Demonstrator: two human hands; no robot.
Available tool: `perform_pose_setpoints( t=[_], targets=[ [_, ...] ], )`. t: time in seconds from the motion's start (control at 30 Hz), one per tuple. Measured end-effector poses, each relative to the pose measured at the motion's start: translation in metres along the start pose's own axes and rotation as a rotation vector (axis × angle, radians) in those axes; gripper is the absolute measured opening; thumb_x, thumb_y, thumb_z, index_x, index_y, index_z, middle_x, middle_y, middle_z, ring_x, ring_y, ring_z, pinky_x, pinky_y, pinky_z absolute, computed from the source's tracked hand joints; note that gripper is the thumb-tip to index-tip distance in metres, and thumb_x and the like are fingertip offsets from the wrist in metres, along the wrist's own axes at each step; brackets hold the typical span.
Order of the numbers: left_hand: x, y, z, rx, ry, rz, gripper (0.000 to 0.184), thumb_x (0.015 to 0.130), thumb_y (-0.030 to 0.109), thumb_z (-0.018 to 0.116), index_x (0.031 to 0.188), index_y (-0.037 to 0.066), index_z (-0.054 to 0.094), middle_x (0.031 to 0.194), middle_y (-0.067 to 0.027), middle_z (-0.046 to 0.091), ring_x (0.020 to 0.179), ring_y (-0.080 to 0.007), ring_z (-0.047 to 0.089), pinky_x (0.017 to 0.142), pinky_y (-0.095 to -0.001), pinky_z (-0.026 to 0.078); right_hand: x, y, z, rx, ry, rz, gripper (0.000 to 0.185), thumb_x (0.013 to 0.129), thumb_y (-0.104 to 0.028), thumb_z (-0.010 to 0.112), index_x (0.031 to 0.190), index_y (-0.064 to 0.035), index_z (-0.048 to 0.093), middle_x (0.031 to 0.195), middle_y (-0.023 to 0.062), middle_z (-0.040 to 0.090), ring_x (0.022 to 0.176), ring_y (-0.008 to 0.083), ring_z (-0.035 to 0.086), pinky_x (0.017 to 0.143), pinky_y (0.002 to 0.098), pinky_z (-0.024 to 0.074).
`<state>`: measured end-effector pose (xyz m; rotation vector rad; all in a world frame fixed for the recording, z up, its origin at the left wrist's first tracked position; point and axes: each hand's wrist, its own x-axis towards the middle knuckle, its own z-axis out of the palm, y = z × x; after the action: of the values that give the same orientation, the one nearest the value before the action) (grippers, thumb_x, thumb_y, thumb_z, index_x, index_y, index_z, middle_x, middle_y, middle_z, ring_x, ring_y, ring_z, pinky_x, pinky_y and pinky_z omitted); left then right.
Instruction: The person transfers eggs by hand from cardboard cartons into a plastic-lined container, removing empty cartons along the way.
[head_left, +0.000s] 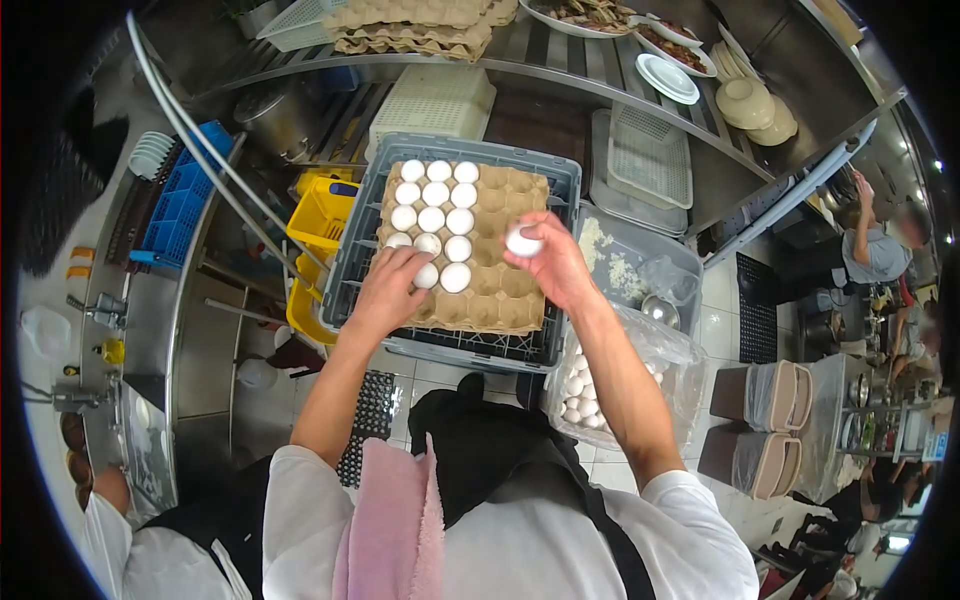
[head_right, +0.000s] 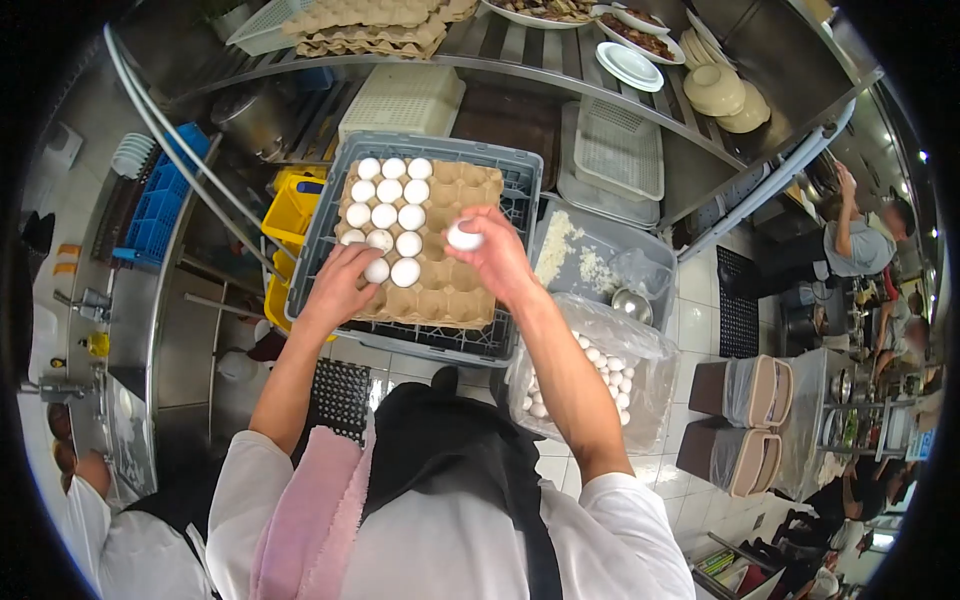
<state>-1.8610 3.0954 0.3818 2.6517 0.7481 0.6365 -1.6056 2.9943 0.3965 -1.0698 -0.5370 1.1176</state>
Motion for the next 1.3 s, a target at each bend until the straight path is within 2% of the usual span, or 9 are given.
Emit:
perform_pose_setpoints(
  t=[0.17, 0.43, 0.53, 0.73, 0.8, 0.9, 1.0, 1.07, 1.3],
  targets=[
    [0.013, -0.012, -0.009, 0.036, -0.166, 0.045, 0.049, 0.075, 0.006, 0.075, 0.123, 0.004, 0.065, 0.118, -0.0122, 0.064, 0.115, -0.0285, 0.058, 0.100, -0.0367, 0.047, -0.024, 0.028, 0.016, -0.725, -0.233, -0.175, 0.015, 0.087, -0.007, 0.066, 0.101, -0.0050, 0.065, 0.111, 0.0189, 0.067, 0.076, 0.0216, 0.070, 0.068, 0.0364, 0.0564],
    [0.029, -0.045, -0.031, -1.727, 0.549, -0.451, 0.029, 0.091, 0.014, 0.065, 0.118, 0.005, 0.063, 0.106, -0.0063, 0.065, 0.089, -0.0159, 0.064, 0.074, -0.0287, 0.052, -0.026, 0.062, 0.061, -1.808, -0.351, -0.410, 0.042, 0.083, -0.006, 0.059, 0.126, -0.0048, 0.058, 0.128, 0.0198, 0.056, 0.084, 0.0341, 0.072, 0.076, 0.0448, 0.0565],
    [0.038, -0.071, -0.025, -1.322, 0.337, -0.545, 0.022, 0.091, 0.014, 0.067, 0.111, 0.006, 0.067, 0.095, -0.0057, 0.068, 0.087, -0.0181, 0.065, 0.074, -0.0299, 0.052, -0.017, 0.066, 0.065, -1.769, -0.256, -0.312, 0.046, 0.083, -0.006, 0.060, 0.128, -0.0040, 0.057, 0.125, 0.0201, 0.056, 0.083, 0.0360, 0.072, 0.075, 0.0448, 0.0570],
    [0.045, -0.028, -0.010, -0.033, -0.076, -0.093, 0.030, 0.080, 0.015, 0.076, 0.108, 0.006, 0.070, 0.094, -0.0092, 0.069, 0.091, -0.0290, 0.068, 0.080, -0.0408, 0.055, -0.011, 0.061, 0.018, -1.064, -0.294, -0.397, 0.043, 0.093, -0.018, 0.064, 0.134, -0.0101, 0.053, 0.116, 0.0163, 0.061, 0.080, 0.0220, 0.070, 0.061, 0.0407, 0.0570],
    [0.052, -0.022, -0.003, 0.257, -0.138, -0.014, 0.034, 0.077, 0.017, 0.078, 0.108, 0.006, 0.070, 0.097, -0.0098, 0.068, 0.094, -0.0309, 0.068, 0.082, -0.0430, 0.055, -0.019, 0.045, 0.007, 0.284, -0.280, 0.251, 0.042, 0.099, -0.022, 0.059, 0.139, -0.0121, 0.048, 0.115, 0.0130, 0.063, 0.078, 0.0165, 0.065, 0.051, 0.0334, 0.0536],
    [0.068, -0.021, -0.005, 0.390, -0.310, 0.001, 0.037, 0.073, 0.015, 0.077, 0.109, 0.006, 0.071, 0.103, -0.0120, 0.071, 0.104, -0.0367, 0.065, 0.085, -0.0456, 0.054, -0.026, 0.027, 0.014, 0.479, -0.272, 0.263, 0.044, 0.101, -0.021, 0.057, 0.142, -0.0148, 0.043, 0.111, 0.0096, 0.061, 0.073, 0.0163, 0.063, 0.047, 0.0278, 0.0493],
    [0.071, -0.033, -0.026, 0.222, -0.311, 0.049, 0.041, 0.076, 0.016, 0.077, 0.115, 0.005, 0.069, 0.098, -0.0099, 0.070, 0.094, -0.0296, 0.069, 0.079, -0.0419, 0.055, -0.004, 0.034, 0.011, 0.187, -0.240, 0.185, 0.042, 0.097, -0.020, 0.064, 0.137, -0.0154, 0.050, 0.117, 0.0117, 0.057, 0.078, 0.0218, 0.066, 0.055, 0.0325, 0.0534],
    [0.063, -0.041, -0.042, -0.355, -0.234, -0.222, 0.041, 0.080, 0.019, 0.077, 0.118, 0.004, 0.069, 0.093, -0.0058, 0.068, 0.085, -0.0210, 0.068, 0.072, -0.0350, 0.055, 0.001, 0.037, 0.026, -1.010, -0.074, -0.605, 0.036, 0.093, -0.019, 0.068, 0.128, -0.0145, 0.059, 0.127, 0.0159, 0.053, 0.087, 0.0294, 0.068, 0.069, 0.0401, 0.0578],
    [-0.004, -0.072, -0.031, -2.023, 0.146, -0.352, 0.070, 0.089, 0.011, 0.062, 0.153, 0.021, 0.036, 0.111, -0.0125, 0.061, 0.074, -0.0180, 0.058, 0.051, -0.0245, 0.046, 0.024, 0.056, 0.059, -1.825, -0.054, -0.273, 0.054, 0.077, -0.027, 0.081, 0.126, -0.0117, 0.062, 0.145, 0.0250, 0.045, 0.107, 0.0436, 0.065, 0.090, 0.0470, 0.0557]
  ],
)
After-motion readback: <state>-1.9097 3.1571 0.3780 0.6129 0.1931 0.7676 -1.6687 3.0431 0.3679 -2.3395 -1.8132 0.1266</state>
